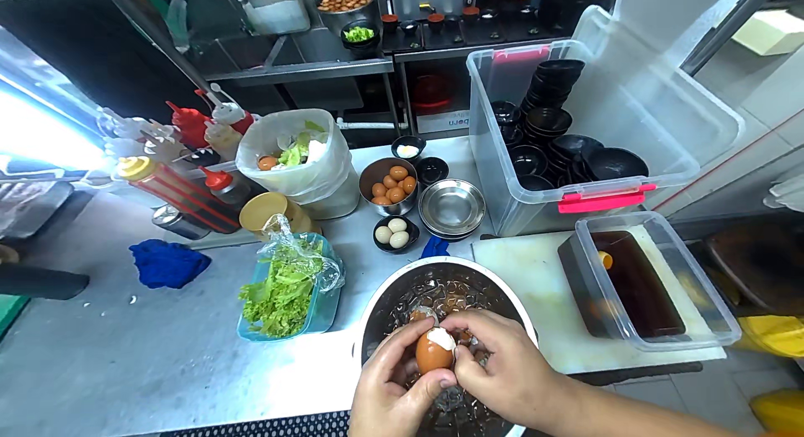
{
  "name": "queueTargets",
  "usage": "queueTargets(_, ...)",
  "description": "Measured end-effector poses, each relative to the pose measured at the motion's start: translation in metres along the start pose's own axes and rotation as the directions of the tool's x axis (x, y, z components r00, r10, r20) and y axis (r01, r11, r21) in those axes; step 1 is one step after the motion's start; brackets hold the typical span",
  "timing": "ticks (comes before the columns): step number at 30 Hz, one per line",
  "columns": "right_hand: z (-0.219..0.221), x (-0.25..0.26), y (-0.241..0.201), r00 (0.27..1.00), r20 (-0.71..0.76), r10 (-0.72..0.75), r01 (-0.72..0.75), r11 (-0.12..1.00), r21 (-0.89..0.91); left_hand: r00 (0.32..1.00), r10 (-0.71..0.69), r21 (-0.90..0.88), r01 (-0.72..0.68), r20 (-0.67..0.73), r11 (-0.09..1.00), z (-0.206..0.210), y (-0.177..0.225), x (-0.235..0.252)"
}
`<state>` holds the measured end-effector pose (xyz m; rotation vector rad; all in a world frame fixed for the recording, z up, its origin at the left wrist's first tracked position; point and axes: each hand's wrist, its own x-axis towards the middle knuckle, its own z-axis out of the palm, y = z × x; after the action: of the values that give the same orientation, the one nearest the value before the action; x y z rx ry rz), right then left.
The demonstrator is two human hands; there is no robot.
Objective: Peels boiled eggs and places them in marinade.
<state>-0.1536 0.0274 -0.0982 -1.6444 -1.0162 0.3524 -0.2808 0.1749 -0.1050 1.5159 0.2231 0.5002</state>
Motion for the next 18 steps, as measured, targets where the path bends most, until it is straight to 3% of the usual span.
queueTargets(7,-0.001,0.002,0.002,0.999,-0.045,-0.020,0.018,0.999,-0.036,0.999,-0.011,-0.070,0.013,0.037,0.997,-0.001,0.003,-0.001)
queueTargets(14,-0.010,0.004,-0.003,0.983,0.088,0.160,-0.177,0.950,0.257,0.995,-0.044,-0.118,0.054,0.087,0.992,-0.007,0.007,0.003)
queueTargets(18,-0.007,0.002,-0.001,0.993,0.059,0.106,-0.115,0.973,0.201,0.996,-0.046,-0.120,0.055,0.073,0.991,-0.006,0.007,0.003)
